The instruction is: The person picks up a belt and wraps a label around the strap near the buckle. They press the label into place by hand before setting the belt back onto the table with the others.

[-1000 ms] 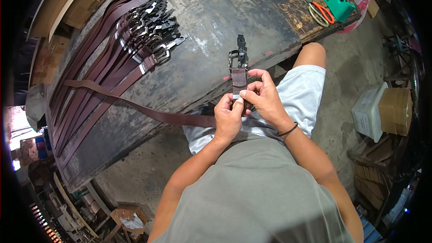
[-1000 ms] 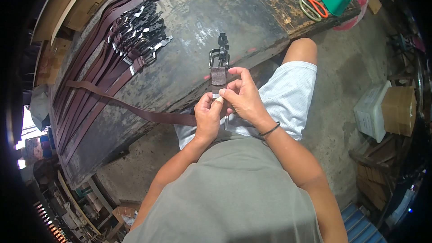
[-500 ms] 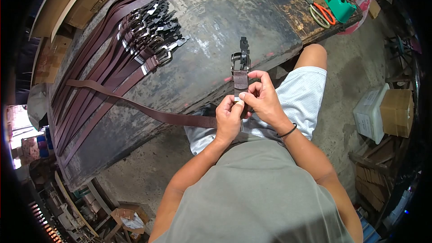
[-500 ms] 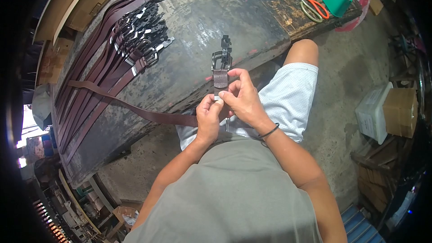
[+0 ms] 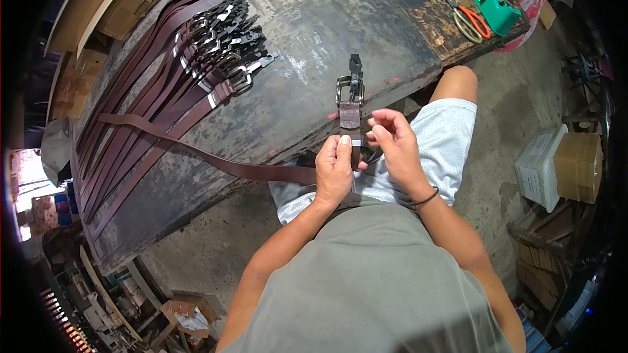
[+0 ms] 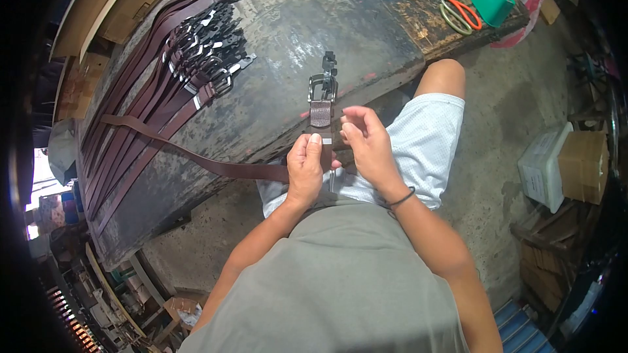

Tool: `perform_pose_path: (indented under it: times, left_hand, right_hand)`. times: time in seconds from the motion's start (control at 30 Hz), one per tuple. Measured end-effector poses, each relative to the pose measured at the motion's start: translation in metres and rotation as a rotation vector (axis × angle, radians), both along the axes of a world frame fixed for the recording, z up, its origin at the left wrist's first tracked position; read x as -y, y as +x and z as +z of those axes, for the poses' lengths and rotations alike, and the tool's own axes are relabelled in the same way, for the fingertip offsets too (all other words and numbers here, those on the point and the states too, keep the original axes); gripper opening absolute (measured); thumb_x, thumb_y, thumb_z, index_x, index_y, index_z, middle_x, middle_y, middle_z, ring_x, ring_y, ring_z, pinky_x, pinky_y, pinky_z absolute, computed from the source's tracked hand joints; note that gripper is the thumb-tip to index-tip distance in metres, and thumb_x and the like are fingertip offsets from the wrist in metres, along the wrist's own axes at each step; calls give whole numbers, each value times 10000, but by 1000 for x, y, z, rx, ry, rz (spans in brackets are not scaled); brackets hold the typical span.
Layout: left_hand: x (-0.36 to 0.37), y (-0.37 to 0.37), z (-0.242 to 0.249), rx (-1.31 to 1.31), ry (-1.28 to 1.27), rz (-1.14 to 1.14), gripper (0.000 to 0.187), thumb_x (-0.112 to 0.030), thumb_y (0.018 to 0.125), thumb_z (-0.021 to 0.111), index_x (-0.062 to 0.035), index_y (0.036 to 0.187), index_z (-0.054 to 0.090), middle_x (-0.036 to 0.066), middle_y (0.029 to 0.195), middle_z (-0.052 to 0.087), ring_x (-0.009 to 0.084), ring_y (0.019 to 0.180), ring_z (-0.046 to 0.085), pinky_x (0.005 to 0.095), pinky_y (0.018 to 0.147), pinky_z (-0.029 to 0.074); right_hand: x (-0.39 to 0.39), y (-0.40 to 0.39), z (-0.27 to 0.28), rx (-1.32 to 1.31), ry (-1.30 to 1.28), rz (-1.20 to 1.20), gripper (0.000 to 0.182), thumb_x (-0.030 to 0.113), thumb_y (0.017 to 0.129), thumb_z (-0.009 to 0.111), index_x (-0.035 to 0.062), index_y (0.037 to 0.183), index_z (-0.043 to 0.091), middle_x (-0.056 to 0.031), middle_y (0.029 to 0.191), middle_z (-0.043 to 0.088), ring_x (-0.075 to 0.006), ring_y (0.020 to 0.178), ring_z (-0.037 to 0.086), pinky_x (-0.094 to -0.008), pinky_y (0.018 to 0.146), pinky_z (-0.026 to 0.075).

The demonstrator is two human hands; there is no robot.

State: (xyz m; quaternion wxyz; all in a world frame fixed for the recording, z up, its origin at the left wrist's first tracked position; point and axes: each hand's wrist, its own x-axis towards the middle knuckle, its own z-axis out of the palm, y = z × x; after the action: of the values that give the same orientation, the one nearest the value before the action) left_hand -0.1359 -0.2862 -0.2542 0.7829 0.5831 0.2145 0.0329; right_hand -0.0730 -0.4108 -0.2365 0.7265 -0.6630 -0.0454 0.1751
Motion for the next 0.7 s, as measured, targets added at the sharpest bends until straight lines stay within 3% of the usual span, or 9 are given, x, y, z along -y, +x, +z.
perform_pose_path:
  times: [0.07,0.1,0.17,0.2,0.23,0.33,0.7]
  left_hand:
    - [1,2,3,13,-9,27,296,-287,1024,458,-36,887,536,30,715,585,79,578,574,239,535,510]
    - [1,2,4,27,-20,52,306,-283,1025,460,-33,868,542,16,699,583,69,560,573,225,505,491]
    - [1,3,4,45,0,63,298,-278,1026,460,-36,870,540,13,700,583,65,560,572,222,501,487]
    - [1,4,4,65,20,72,290,-273,1026,460,-39,873,537,11,701,583,62,561,571,218,498,484]
    - [2,5,4,66,20,68,290,-273,1026,460,-39,873,537,11,701,583,62,561,571,218,498,484]
    - [3,7,10,66,10,65,274,-282,1022,472,-63,871,534,7,732,584,54,605,551,222,550,475]
    - [3,10,9,54,-70,88,283,-263,1029,454,-36,881,533,26,709,605,70,575,586,233,523,501]
  right_hand:
    - [8,-11,3,256,-230,-13,273,87,942,548,-11,1196,566,-112,1083,542,-170,922,583,-276,846,484]
    - [9,-19,11,255,-230,-12,273,87,942,548,-11,1196,566,-112,1083,542,-170,922,583,-276,846,484]
    - [10,-33,30,315,-258,112,328,95,942,554,-12,1252,549,-126,1110,505,-201,959,565,-298,895,464]
    - [16,-36,23,388,-342,213,436,105,941,564,1,1356,478,-134,1177,445,-205,1006,529,-305,915,463]
    - [15,-39,21,389,-343,208,436,105,941,564,1,1356,478,-134,1177,445,-205,1006,529,-305,915,463]
    - [14,-43,16,328,-227,296,613,129,935,588,21,1471,312,-152,1280,364,-229,1092,474,-322,963,446]
    - [9,-47,19,310,-210,226,647,176,942,581,21,1487,269,-171,1328,320,-254,1151,439,-349,992,426]
